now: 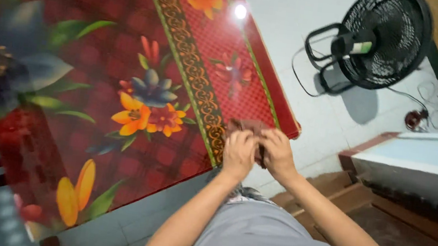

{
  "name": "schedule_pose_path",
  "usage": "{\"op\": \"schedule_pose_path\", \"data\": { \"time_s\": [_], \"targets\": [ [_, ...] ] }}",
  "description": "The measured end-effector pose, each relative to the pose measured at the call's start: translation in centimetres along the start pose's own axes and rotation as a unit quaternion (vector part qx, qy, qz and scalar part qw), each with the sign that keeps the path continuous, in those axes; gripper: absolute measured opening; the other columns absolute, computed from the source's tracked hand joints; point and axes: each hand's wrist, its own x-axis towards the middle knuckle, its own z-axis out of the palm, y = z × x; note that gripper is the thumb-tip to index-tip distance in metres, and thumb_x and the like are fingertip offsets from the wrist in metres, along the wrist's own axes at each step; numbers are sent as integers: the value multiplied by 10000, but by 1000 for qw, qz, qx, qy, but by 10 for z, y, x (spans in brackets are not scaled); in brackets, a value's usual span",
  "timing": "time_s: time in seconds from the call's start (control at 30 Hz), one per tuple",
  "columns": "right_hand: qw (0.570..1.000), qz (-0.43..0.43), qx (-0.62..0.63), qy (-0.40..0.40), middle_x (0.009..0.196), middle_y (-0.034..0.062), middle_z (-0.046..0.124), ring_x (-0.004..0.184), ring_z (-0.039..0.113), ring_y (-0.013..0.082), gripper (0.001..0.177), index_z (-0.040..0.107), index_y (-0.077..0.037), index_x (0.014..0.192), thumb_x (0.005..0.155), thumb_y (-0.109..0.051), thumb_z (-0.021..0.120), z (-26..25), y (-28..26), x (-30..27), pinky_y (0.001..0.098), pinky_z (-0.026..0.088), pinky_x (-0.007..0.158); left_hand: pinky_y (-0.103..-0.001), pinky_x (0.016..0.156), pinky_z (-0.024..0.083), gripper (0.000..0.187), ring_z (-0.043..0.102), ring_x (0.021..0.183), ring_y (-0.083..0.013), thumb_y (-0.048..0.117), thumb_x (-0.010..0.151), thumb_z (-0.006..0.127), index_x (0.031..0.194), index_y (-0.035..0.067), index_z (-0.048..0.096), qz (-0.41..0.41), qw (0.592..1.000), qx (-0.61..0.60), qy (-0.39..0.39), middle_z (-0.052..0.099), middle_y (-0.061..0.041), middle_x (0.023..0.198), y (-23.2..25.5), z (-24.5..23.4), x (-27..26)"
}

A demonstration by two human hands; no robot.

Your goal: Wiping a dining table clean using a cloth and a spray bottle.

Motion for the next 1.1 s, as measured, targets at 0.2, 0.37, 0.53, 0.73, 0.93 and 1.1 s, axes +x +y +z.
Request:
{"op": "schedule_pose_path", "data": {
  "time_s": [0.2, 0.37, 0.53, 0.73, 0.93, 1.1],
  "targets": [
    [995, -22, -100, 23, 1085, 42, 713, 1007, 610, 311, 150, 697, -113, 925, 789, -54, 714, 11, 67, 116, 471, 453, 883, -443, 945, 491, 174, 585, 1108, -289, 154, 861, 739, 1033, 132, 722, -20, 999, 19, 40, 630, -60, 1137, -40, 35, 116],
    [994, -14, -109, 20, 1123, 17, 699, 1021, 592, 309, 182, 696, -117, 954, 794, -31, 685, 5, 70, 152, 465, 423, 871, -446, 922, 483, 178, 588, 1105, -297, 155, 896, 734, 1069, 119, 707, -49, 998, 20, 41, 633, -62, 1149, -41, 22, 155],
    [998, -19, -37, -47, 1278, 103, 645, 1119, 566, 353, 358, 692, -100, 1109, 758, -27, 678, -17, 51, 99, 480, 426, 950, -471, 995, 472, 215, 574, 1162, -320, 143, 919, 716, 1126, 92, 684, -12, 999, -7, 34, 611, -105, 1194, -24, -1, 106],
    [988, -95, 26, -116, 1304, 131, 617, 1138, 569, 382, 436, 672, -76, 1159, 727, -49, 727, -26, 71, 112, 490, 448, 969, -488, 1002, 447, 253, 573, 1205, -333, 151, 922, 701, 1166, 85, 689, -72, 997, 11, 18, 613, -112, 1244, -7, 2, 97],
    [966, -218, 78, -115, 1238, 178, 599, 1106, 558, 423, 492, 639, -24, 1130, 662, -131, 746, 5, 105, 222, 530, 456, 918, -513, 1036, 433, 249, 540, 1243, -359, 165, 935, 671, 1178, 109, 664, -131, 984, 93, 79, 595, -127, 1296, -67, 35, 164],
    [966, -221, 80, -109, 1290, 172, 621, 1192, 571, 397, 361, 662, -21, 1177, 821, 27, 698, 30, 124, 258, 496, 489, 1014, -493, 1048, 439, 204, 552, 1256, -302, 191, 959, 702, 1159, 159, 675, -229, 952, 141, 148, 599, -53, 1288, -74, 38, 206]
  ]
}}
